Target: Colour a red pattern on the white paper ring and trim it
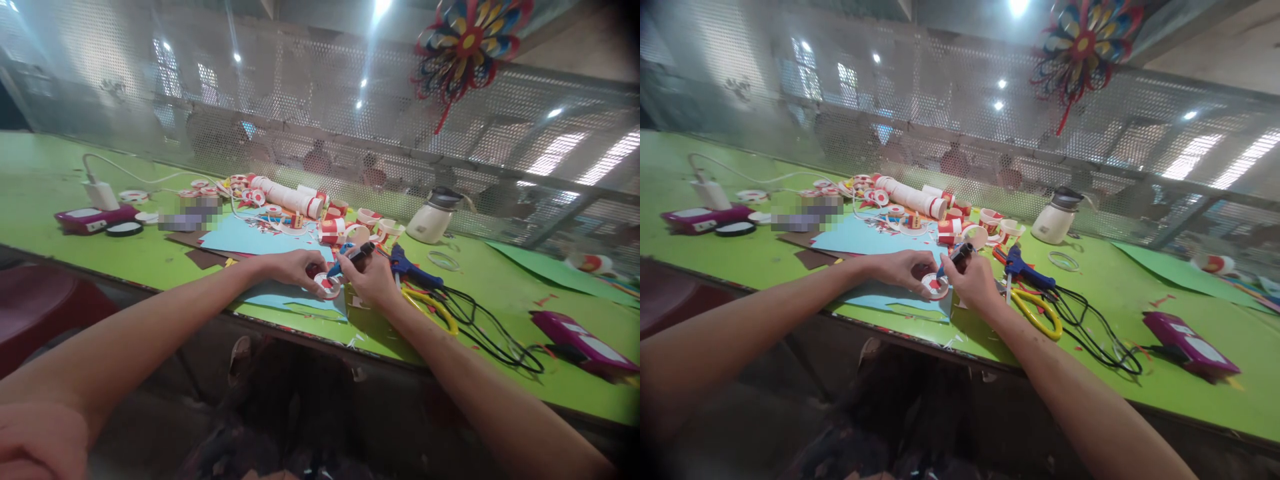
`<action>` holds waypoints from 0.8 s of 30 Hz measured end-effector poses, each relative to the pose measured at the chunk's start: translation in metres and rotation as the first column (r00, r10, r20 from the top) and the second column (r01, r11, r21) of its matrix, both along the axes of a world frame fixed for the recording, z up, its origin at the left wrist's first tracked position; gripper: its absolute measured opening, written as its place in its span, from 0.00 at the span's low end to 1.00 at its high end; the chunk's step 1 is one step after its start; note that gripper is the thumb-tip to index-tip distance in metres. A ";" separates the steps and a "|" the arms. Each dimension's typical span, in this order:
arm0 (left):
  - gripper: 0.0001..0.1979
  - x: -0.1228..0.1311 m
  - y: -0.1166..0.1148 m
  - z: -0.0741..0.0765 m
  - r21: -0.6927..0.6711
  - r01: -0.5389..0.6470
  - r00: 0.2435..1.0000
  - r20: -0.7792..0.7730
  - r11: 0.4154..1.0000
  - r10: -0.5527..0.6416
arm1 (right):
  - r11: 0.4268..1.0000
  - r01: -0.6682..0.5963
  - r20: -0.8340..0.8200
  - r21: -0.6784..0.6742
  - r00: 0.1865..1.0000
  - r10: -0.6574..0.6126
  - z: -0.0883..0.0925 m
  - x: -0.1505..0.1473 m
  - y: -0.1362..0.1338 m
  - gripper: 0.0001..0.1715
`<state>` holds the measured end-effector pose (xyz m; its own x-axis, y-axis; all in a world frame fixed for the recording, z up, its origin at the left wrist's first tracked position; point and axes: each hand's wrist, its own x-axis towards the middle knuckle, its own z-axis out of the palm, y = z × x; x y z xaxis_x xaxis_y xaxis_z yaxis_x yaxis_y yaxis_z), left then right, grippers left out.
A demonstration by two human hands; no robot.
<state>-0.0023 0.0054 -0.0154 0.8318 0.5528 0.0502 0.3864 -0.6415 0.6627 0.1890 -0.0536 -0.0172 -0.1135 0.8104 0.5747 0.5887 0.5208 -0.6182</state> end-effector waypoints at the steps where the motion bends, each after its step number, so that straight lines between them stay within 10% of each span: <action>1: 0.25 0.000 0.001 0.000 0.003 0.020 1.000 0.007 1.000 -0.020 | 1.000 -0.009 0.010 -0.005 1.000 0.009 0.001 -0.001 -0.001 0.15; 24: 0.26 0.000 0.003 -0.006 -0.012 -0.026 0.999 0.036 1.000 0.027 | 0.996 0.084 -0.045 0.042 0.996 -0.082 0.002 0.000 -0.004 0.17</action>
<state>-0.0021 0.0081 -0.0214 0.8145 0.5754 0.0738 0.3785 -0.6235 0.6841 0.1893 -0.0572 -0.0155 -0.0209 0.7901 0.6126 0.6042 0.4982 -0.6219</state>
